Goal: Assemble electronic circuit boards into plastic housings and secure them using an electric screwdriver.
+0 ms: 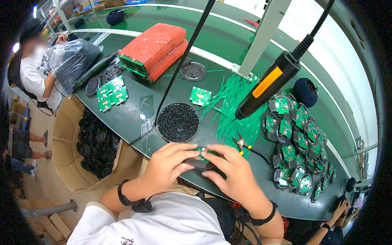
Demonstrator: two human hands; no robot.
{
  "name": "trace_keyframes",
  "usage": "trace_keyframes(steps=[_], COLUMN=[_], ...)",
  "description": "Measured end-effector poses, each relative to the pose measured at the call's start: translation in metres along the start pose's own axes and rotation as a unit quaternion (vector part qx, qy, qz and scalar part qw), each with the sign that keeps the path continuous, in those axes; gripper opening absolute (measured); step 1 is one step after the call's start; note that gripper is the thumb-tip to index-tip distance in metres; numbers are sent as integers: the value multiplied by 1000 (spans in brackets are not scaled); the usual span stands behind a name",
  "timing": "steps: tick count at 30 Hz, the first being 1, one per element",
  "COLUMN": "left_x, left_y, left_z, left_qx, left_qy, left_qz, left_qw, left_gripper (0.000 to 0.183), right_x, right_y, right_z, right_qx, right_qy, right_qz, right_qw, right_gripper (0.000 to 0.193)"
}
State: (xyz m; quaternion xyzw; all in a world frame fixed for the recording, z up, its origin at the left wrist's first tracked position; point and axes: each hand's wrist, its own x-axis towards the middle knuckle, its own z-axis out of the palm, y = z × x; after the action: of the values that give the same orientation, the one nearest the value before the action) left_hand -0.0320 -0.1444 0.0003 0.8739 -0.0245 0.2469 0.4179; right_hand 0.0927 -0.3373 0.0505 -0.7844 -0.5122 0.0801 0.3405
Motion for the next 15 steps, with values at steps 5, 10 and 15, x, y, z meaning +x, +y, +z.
trace_keyframes(steps=[5, 10, 15], left_x=[8, 5, 5], left_y=[5, 4, 3], left_z=[2, 6, 6], left_qx=[-3, -80, -70], left_qy=[17, 27, 29], left_qz=[5, -31, -18], left_qw=[1000, 996, 997], left_gripper=[37, 36, 36], right_x=[1, -1, -2], right_y=[6, 12, 11], right_z=[21, 25, 26], right_qx=[26, 112, 126], right_qy=[95, 104, 115], right_qz=[1, 14, 1], right_qw=[995, 988, 985], right_gripper=[39, 35, 37])
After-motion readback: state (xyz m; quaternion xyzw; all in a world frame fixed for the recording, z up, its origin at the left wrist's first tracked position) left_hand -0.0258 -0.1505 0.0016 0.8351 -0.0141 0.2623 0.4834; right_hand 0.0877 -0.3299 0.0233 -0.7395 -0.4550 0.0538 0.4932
